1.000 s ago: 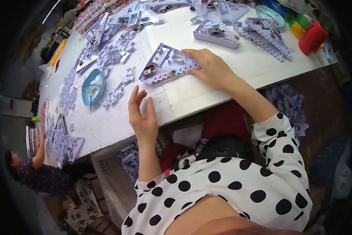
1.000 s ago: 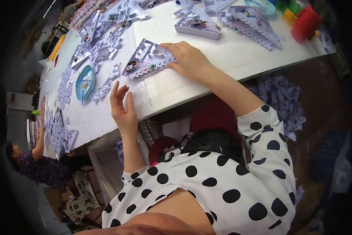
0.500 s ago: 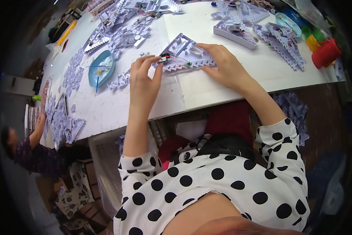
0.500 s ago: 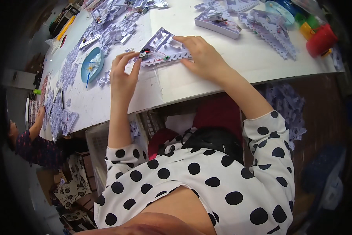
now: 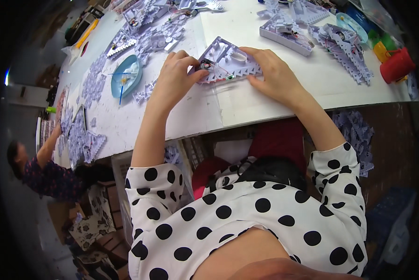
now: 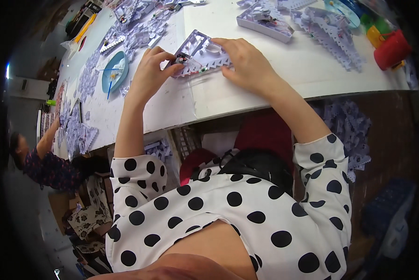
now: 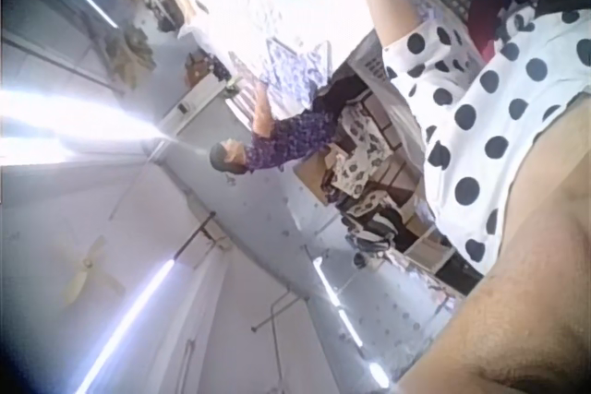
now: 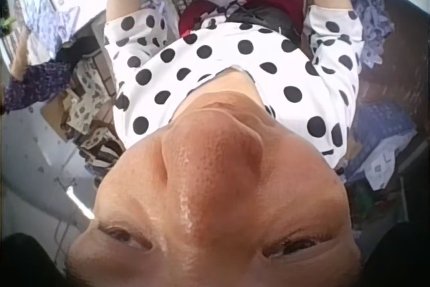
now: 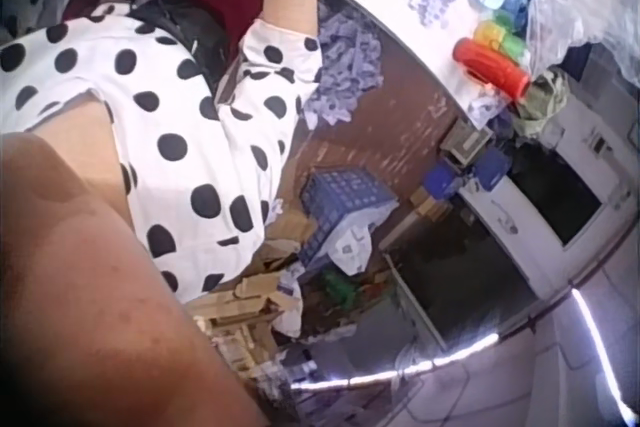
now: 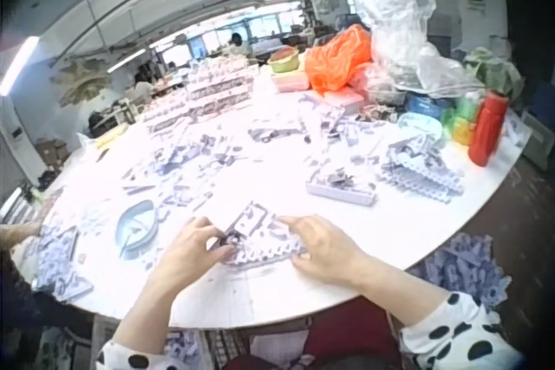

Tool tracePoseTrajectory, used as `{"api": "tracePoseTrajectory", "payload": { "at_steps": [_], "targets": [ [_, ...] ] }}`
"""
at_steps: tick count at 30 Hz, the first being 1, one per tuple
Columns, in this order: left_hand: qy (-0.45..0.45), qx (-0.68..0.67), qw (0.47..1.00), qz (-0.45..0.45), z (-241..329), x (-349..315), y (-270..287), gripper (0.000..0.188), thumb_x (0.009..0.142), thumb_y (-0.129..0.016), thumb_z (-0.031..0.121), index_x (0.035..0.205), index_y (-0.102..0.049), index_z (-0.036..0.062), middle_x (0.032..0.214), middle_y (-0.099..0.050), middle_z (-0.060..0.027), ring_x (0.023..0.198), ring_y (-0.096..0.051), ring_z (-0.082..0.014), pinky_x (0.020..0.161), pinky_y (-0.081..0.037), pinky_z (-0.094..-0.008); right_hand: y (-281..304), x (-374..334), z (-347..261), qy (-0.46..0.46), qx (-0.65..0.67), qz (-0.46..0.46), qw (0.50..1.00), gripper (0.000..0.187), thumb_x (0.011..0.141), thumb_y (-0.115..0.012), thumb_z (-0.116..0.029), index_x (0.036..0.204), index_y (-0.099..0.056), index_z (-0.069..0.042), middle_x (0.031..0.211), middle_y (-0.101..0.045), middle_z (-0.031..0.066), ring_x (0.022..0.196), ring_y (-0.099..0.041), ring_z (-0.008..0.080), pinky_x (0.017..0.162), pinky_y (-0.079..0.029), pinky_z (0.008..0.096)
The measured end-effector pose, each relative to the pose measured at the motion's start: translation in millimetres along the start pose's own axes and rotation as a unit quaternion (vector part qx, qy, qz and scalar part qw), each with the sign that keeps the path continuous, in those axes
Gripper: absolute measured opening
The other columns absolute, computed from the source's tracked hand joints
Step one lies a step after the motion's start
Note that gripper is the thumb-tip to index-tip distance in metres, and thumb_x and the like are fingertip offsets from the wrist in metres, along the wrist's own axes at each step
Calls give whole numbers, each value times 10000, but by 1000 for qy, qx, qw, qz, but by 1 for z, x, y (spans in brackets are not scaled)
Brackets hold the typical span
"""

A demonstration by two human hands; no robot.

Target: The person assembles small electronic components by hand, inserting a motor and wiring into a plastic housing.

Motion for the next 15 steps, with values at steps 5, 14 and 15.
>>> {"api": "tracePoseTrajectory", "payload": {
  "at_steps": [5,14,15],
  "targets": [
    [96,-135,985,38,-24,-2,6,274,882,-774,246,996,-729,1,906,-675,-50,820,-625,-146,743,-500,-296,-1,-2,3,5,-6,9,1000,627,780,-694,-99,1380,-514,-86,1201,-635,135,1075,-586,317,965,-484,429],
    [144,-255,955,40,-32,-9,-9,264,850,-667,152,1047,-685,-24,857,-701,-104,736,-638,-149,700,-523,-303,-7,1,-15,70,-82,18,994,554,797,-753,-200,1322,-587,-138,1322,-567,136,1287,-482,341,1103,-376,457],
    [144,-254,955,42,-29,-8,-8,264,850,-667,152,1047,-685,-24,857,-701,-104,736,-638,-149,700,-523,-303,-12,1,-18,80,-80,5,994,562,804,-767,-216,1332,-587,-147,1348,-549,132,1298,-476,346,1108,-371,467]
  ]
}}
Point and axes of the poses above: each hand's wrist, its own x-axis towards the middle knuckle, its own y-axis out of the back of the hand, z = x × y, the point moved 10 cm from there along x, towards the middle knuckle
